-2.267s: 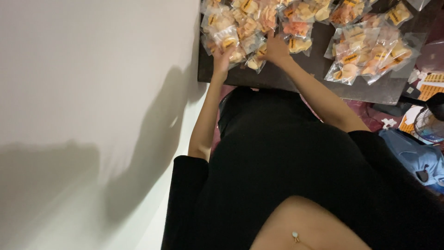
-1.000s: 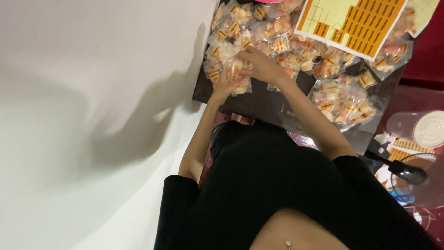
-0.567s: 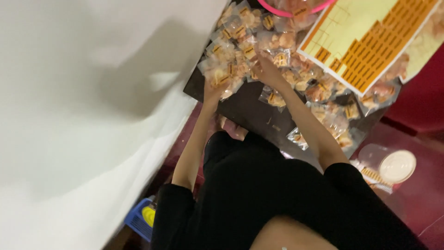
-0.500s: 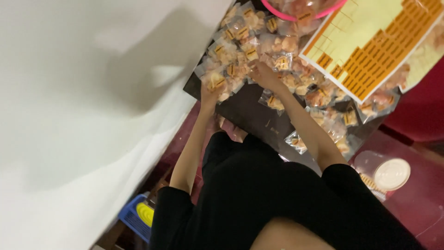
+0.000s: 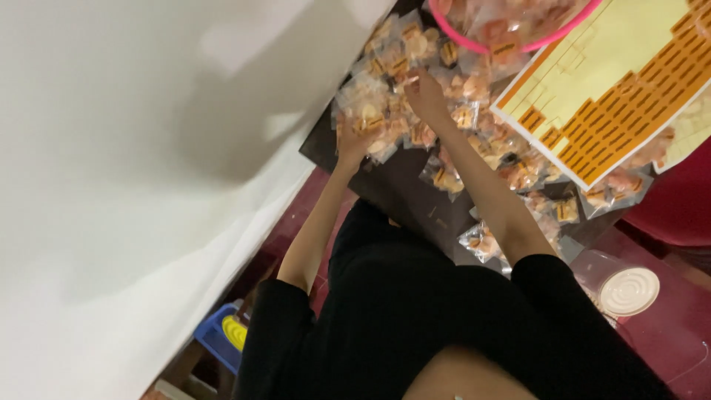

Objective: The person peels small orange stickers from a sheet and applies them one by one to small transparent plastic bags containing snacks on a table, then moves the labeled bags into a pile.

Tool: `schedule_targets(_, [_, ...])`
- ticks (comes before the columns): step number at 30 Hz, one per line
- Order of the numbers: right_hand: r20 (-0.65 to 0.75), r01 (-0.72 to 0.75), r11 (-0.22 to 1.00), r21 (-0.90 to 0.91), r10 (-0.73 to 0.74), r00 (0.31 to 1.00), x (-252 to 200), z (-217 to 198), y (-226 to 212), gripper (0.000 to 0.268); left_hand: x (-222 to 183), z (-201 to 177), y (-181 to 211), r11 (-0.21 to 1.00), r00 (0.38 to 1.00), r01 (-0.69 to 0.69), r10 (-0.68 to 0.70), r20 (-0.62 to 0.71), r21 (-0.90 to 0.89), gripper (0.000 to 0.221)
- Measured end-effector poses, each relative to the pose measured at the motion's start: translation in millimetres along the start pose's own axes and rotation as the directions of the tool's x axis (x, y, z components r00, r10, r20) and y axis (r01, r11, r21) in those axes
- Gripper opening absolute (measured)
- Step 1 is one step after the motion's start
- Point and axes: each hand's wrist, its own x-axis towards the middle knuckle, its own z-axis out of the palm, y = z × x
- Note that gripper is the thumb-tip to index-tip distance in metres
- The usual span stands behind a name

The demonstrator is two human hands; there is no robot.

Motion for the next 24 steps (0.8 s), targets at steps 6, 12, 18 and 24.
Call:
schedule_targets(6, [-0.39, 0.312, 0.95, 0.025, -0.278, 0.878, 110, 12, 9, 0.021, 53, 9, 34, 0.87, 0.931, -0.347, 0.275, 0.238, 0.35, 0.065])
schedule_targets(12, [-0.194, -0.047, 0.954, -0.296, -0.012, 0.981, 170, 35, -5, 0.018, 83, 12, 42, 0.854, 0.942, -0.123, -0.06, 0.331, 0.505, 0.101])
schedule_targets(18, [-0.204, 0.024, 1.0, -0.016, -0.027, 0.979, 113, 0, -36, 0.011, 83, 3, 40, 0.927, 0.939, -0.04, -0.092, 0.331, 0.372, 0.083])
schedule_targets(24, [-0.266, 0.368, 0.921, 0.128, -0.325, 0.907, 40, -40, -52, 0.019, 73, -14, 27, 0.974, 0.851, -0.225, 0.186, 0.491, 0.021, 0.06])
